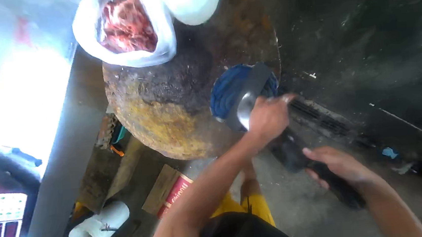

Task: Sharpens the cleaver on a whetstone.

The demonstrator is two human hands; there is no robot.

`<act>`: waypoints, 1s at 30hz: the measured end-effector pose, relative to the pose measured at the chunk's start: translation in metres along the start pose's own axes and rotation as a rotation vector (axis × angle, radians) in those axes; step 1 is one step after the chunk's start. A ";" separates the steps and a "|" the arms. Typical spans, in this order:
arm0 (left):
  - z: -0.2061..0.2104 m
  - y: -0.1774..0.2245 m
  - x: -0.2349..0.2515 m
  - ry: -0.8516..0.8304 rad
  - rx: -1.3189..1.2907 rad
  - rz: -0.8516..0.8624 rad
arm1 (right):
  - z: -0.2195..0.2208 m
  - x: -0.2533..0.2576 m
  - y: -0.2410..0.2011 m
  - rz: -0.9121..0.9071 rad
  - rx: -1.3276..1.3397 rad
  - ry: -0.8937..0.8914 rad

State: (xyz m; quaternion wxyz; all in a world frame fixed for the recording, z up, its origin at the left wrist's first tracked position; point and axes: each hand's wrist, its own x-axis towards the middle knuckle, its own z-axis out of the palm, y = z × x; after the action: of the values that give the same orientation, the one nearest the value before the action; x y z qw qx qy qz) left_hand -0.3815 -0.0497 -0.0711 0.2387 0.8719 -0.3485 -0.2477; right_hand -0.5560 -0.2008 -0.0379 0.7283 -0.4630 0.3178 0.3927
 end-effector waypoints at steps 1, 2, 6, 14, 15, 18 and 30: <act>-0.005 -0.001 0.031 -0.040 0.046 0.069 | 0.001 0.011 -0.004 -0.053 0.071 0.072; -0.010 -0.002 0.062 -0.061 0.096 0.160 | 0.004 0.026 -0.007 -0.109 0.153 0.126; -0.006 -0.011 0.053 -0.027 0.130 0.306 | 0.040 0.042 0.033 -0.122 0.218 0.140; 0.006 -0.035 -0.008 0.036 0.166 0.455 | 0.067 0.034 0.063 -0.076 0.134 0.192; -0.002 -0.033 0.037 0.039 0.183 0.513 | 0.058 0.049 0.035 -0.139 0.159 0.269; -0.024 -0.027 0.134 0.024 0.184 0.587 | 0.048 0.089 -0.012 -0.326 0.274 0.420; 0.006 -0.025 0.040 0.122 0.033 0.436 | 0.078 0.039 0.033 -0.152 0.077 0.450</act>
State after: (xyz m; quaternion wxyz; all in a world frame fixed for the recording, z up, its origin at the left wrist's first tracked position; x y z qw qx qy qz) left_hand -0.3471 -0.0646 -0.1007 0.2927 0.7930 -0.5179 -0.1313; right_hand -0.5578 -0.1094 -0.0556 0.6836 -0.5335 0.4512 0.2112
